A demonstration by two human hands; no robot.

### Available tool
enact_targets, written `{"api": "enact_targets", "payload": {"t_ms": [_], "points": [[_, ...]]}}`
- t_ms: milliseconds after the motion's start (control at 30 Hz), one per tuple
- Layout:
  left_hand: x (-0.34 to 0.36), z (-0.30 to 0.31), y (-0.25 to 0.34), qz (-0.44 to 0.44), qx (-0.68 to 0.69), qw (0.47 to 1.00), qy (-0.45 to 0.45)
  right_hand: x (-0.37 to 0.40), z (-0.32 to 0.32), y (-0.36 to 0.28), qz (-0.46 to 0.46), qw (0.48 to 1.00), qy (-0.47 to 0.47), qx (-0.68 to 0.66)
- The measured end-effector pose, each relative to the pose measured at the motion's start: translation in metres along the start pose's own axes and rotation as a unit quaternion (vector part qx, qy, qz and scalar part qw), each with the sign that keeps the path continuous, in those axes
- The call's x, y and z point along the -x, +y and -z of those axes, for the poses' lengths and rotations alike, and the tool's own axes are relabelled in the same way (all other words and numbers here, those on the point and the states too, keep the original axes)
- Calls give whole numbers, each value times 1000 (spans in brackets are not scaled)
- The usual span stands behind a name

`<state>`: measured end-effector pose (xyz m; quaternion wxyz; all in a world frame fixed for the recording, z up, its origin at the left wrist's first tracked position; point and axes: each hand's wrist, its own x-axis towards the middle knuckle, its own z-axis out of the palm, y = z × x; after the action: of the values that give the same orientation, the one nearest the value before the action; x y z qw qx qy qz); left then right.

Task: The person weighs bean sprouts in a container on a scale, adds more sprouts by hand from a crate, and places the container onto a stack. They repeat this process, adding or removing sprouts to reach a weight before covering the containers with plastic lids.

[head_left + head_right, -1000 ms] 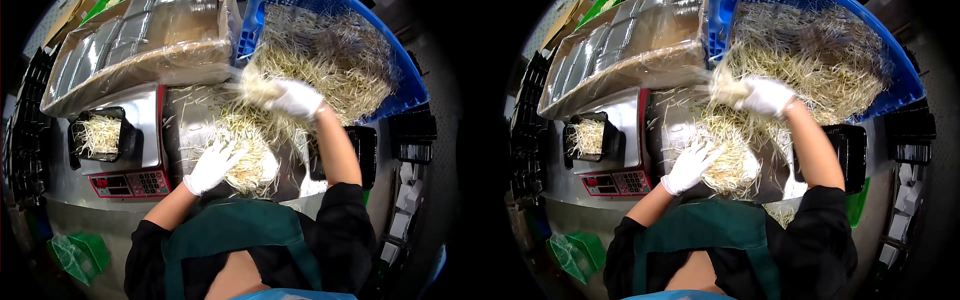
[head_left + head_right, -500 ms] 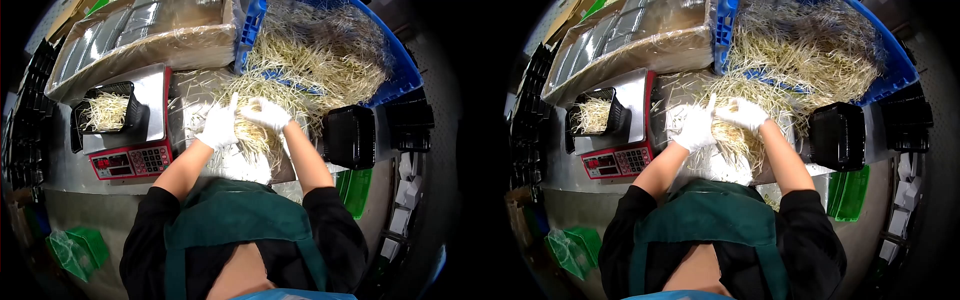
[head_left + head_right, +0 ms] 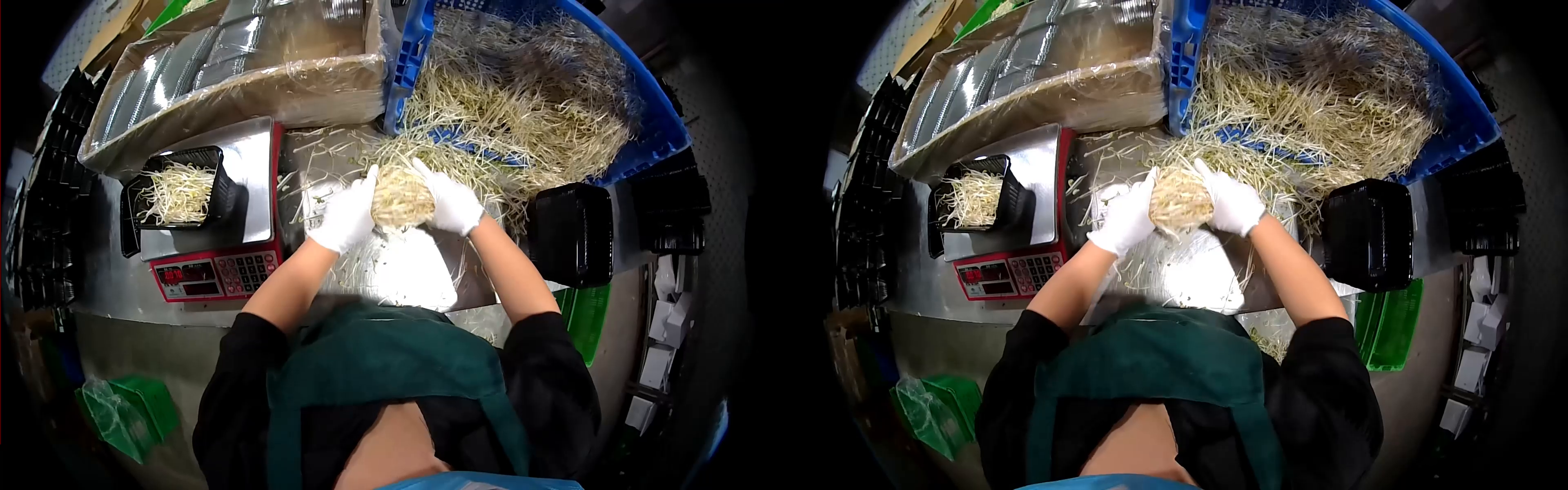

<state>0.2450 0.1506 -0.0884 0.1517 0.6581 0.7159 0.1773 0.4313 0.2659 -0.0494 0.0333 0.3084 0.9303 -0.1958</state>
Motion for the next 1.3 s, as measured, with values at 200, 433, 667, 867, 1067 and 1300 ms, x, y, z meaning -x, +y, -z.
{"api": "enact_targets", "payload": {"t_ms": [200,433,667,867,1067,1300], "points": [[35,25,-10,-67,-148,987,11,16,57,25,-51,973,-95,205],[42,5,22,-212,-177,949,153,-10,23,-9,-73,987,55,-132],[112,57,1,20,117,931,-345,-33,27,-3,-75,954,-150,-248],[96,-17,24,-3,252,942,-220,-29,11,-115,-110,973,-176,102],[105,-3,14,-24,340,915,-214,-36,-19,-123,-112,942,-89,304],[151,244,-113,44,345,861,370,-47,-18,-93,-135,963,-127,198]]}}
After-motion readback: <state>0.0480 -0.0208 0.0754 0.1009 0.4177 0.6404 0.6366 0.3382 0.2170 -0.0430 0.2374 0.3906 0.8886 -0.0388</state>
